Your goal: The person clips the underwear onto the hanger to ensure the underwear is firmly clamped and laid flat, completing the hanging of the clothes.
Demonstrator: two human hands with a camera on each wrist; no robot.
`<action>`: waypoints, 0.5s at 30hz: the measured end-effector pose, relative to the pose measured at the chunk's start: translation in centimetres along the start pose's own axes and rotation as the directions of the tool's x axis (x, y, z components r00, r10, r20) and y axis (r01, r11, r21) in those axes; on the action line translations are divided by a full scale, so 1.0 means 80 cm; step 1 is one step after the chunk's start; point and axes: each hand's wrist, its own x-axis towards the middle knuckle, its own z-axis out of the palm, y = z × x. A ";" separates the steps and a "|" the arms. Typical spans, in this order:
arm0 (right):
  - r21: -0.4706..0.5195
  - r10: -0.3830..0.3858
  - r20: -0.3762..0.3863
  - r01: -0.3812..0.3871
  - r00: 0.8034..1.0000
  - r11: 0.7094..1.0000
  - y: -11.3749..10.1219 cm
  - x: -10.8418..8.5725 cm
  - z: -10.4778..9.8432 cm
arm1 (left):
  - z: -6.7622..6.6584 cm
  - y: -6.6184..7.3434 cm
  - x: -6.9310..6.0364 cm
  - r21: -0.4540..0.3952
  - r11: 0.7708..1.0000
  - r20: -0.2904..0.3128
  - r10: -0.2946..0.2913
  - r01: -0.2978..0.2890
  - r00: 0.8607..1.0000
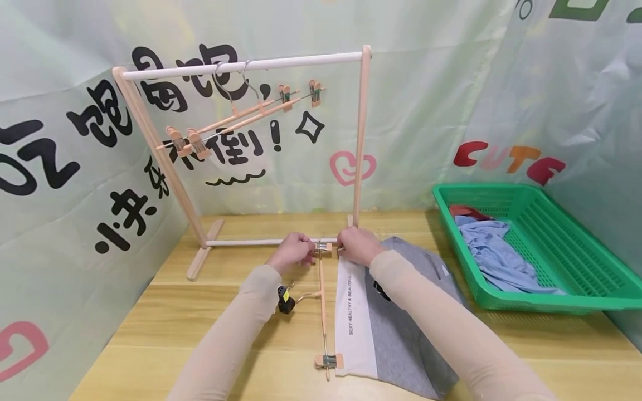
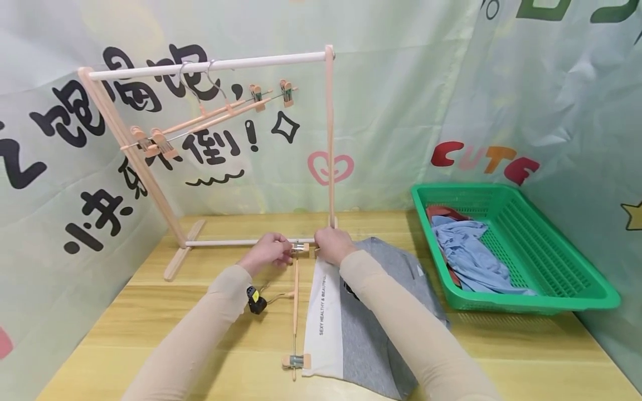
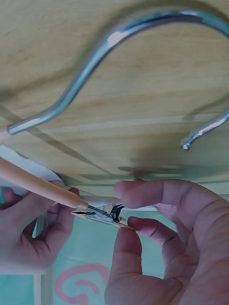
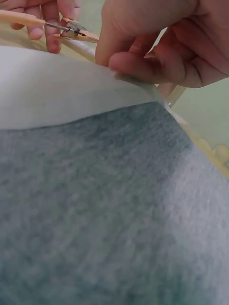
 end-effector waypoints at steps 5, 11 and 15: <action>0.091 0.032 -0.016 -0.030 0.999 0.995 -0.001 -0.004 -0.008 | -0.003 -0.003 0.002 -0.069 0.998 0.054 -0.003 0.007 0.999; 0.154 0.039 -0.021 -0.035 0.999 0.988 -0.006 -0.004 -0.024 | -0.012 0.001 0.002 -0.141 0.990 0.105 0.003 0.012 0.995; 0.175 0.049 -0.014 -0.045 0.999 0.984 -0.007 -0.005 -0.029 | -0.014 0.000 0.004 -0.182 0.983 0.128 -0.003 0.026 0.992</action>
